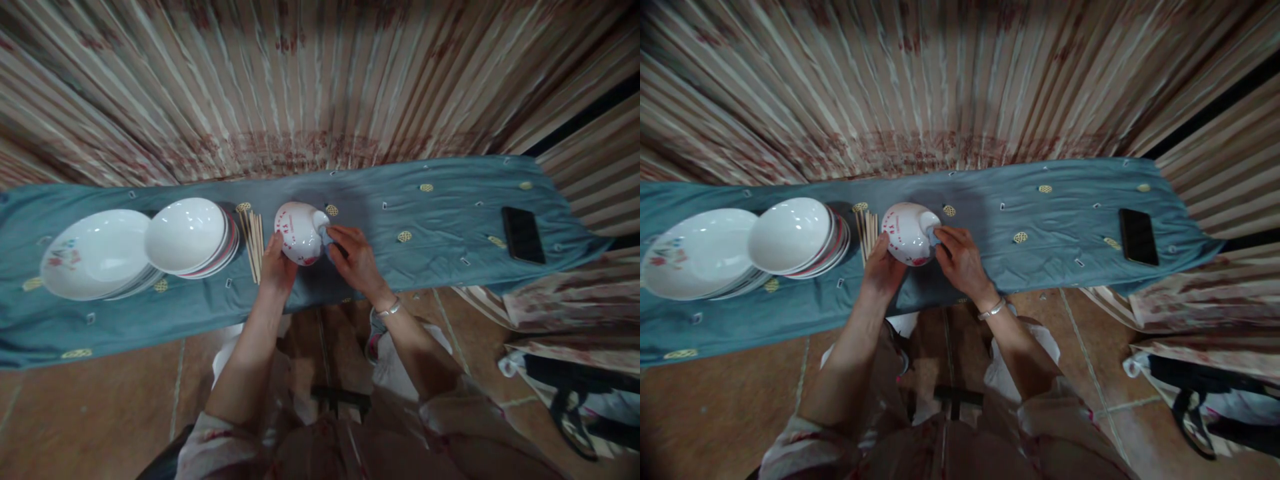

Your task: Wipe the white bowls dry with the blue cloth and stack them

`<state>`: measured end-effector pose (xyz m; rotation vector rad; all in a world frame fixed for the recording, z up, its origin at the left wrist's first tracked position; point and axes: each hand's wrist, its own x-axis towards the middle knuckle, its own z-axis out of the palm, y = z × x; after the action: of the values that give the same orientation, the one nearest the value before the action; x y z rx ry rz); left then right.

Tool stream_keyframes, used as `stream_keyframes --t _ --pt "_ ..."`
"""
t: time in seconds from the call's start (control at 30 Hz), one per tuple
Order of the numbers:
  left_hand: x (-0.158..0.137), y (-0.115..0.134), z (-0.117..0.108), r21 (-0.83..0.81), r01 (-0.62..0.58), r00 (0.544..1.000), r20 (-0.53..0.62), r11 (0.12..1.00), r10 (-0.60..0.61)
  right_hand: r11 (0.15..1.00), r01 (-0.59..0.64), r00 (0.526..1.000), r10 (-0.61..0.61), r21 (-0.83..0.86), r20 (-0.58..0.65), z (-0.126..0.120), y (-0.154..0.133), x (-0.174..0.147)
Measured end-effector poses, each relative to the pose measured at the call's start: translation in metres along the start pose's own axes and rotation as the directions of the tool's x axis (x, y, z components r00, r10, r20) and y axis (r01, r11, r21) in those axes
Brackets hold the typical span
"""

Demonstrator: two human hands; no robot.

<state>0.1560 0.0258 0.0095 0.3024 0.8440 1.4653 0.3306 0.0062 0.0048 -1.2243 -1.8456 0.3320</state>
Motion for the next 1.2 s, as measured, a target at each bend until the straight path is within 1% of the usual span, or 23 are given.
stream_keyframes --t 0.07,0.17,0.23,0.4,0.53,0.7,0.83,1.07,1.2 --pt "0.0 0.0 -0.001 0.01 0.005 1.0 0.008 1.0 -0.005 0.999 -0.017 1.0 0.018 0.031 -0.021 -0.001 -0.003 -0.002" --pt "0.0 0.001 -0.002 0.032 0.008 0.999 0.049 0.999 -0.01 0.997 -0.037 0.999 0.039 0.064 -0.031 -0.001 -0.006 -0.003" --pt "0.0 0.001 -0.002 0.043 -0.001 0.997 0.074 0.999 -0.002 0.997 -0.025 0.999 0.027 0.07 -0.03 0.001 -0.008 -0.004" --pt "-0.003 -0.001 0.001 0.054 -0.047 0.995 0.094 0.997 0.042 0.997 -0.004 0.999 0.007 0.078 -0.04 0.003 -0.008 -0.001" --pt "-0.008 -0.001 0.007 0.078 -0.044 0.988 0.149 0.996 0.032 0.993 -0.014 0.998 0.022 0.121 -0.062 0.003 -0.006 0.004" --pt "-0.01 -0.001 0.009 0.092 -0.049 0.989 0.142 0.995 0.036 0.987 -0.047 0.993 0.063 0.153 -0.098 0.006 -0.001 0.009" --pt "-0.01 -0.002 0.009 0.086 -0.059 0.988 0.15 0.995 0.046 0.985 -0.032 0.987 0.058 0.167 -0.153 0.009 0.004 0.011" --pt "-0.011 -0.003 0.008 0.088 -0.047 0.99 0.136 0.995 0.035 0.993 -0.035 0.989 0.05 0.111 -0.139 0.008 0.013 0.017" --pt "-0.011 -0.002 0.009 0.08 -0.049 0.99 0.133 0.996 0.038 0.999 -0.03 0.99 0.028 -0.013 -0.14 0.005 0.018 0.019"
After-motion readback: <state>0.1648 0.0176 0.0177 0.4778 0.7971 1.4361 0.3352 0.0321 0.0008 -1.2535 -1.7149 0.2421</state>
